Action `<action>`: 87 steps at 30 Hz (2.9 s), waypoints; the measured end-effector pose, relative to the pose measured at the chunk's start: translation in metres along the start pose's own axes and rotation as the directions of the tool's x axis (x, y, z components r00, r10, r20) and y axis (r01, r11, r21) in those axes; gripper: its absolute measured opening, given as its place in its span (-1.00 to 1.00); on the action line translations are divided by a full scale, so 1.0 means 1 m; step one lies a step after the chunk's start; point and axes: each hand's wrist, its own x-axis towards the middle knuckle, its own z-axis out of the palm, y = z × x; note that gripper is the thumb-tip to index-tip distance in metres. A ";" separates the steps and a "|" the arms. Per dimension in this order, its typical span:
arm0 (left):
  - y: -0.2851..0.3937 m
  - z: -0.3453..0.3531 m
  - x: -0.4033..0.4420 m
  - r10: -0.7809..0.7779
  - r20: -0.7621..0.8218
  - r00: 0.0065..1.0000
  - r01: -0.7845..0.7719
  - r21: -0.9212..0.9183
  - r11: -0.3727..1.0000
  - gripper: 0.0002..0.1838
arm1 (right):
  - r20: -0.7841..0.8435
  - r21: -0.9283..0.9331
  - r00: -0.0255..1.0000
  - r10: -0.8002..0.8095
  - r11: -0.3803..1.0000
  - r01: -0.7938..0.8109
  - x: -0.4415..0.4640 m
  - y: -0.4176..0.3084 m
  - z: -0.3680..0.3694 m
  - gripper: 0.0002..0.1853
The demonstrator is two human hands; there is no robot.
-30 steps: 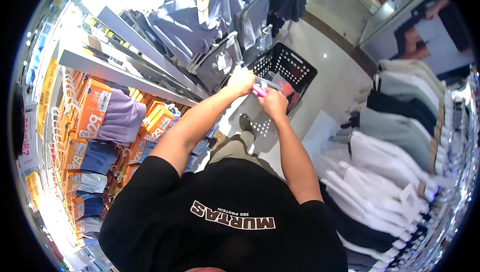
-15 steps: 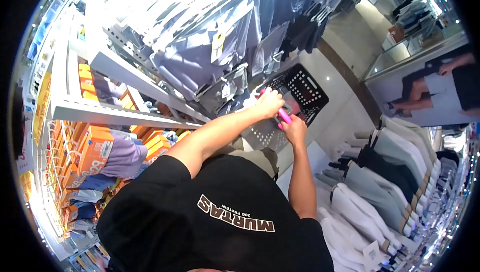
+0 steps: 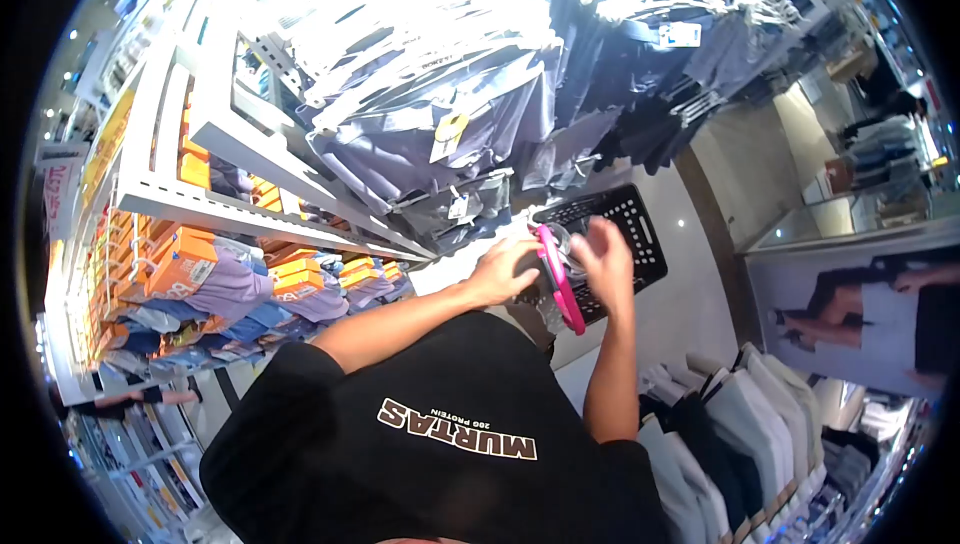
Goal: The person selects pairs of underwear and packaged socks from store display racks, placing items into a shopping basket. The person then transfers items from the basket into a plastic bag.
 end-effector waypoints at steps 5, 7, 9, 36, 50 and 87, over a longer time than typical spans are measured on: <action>-0.016 -0.030 -0.019 -0.103 -0.359 0.928 0.108 -0.008 0.994 -0.71 | -0.030 -0.076 0.814 -0.581 0.813 0.577 0.070 -0.160 0.020 -0.60; 0.007 -0.045 -0.021 -0.218 -0.483 0.848 0.211 -0.071 0.975 -0.74 | -0.014 -0.266 0.493 -0.870 0.479 0.837 0.092 -0.210 0.036 -0.56; 0.011 -0.055 -0.026 -0.259 -0.527 0.809 0.224 -0.131 0.966 -0.80 | 0.034 -0.386 0.354 -0.935 0.315 0.867 0.104 -0.250 0.055 -0.58; 0.085 -0.073 -0.024 0.624 -0.130 0.771 -0.613 0.113 0.782 -0.51 | -0.036 0.993 0.953 -0.300 0.098 0.068 0.069 -0.193 0.090 -0.56; 0.037 -0.088 -0.068 0.085 -0.087 0.993 -0.120 -0.569 0.814 -0.61 | -0.355 -0.024 0.837 -0.416 0.899 0.437 0.036 -0.191 0.075 -0.75; -0.018 -0.122 -0.088 -0.172 -0.549 0.818 -0.052 -0.368 0.928 -0.22 | 0.035 -0.415 0.361 -0.932 0.315 0.854 0.119 -0.256 0.115 -0.76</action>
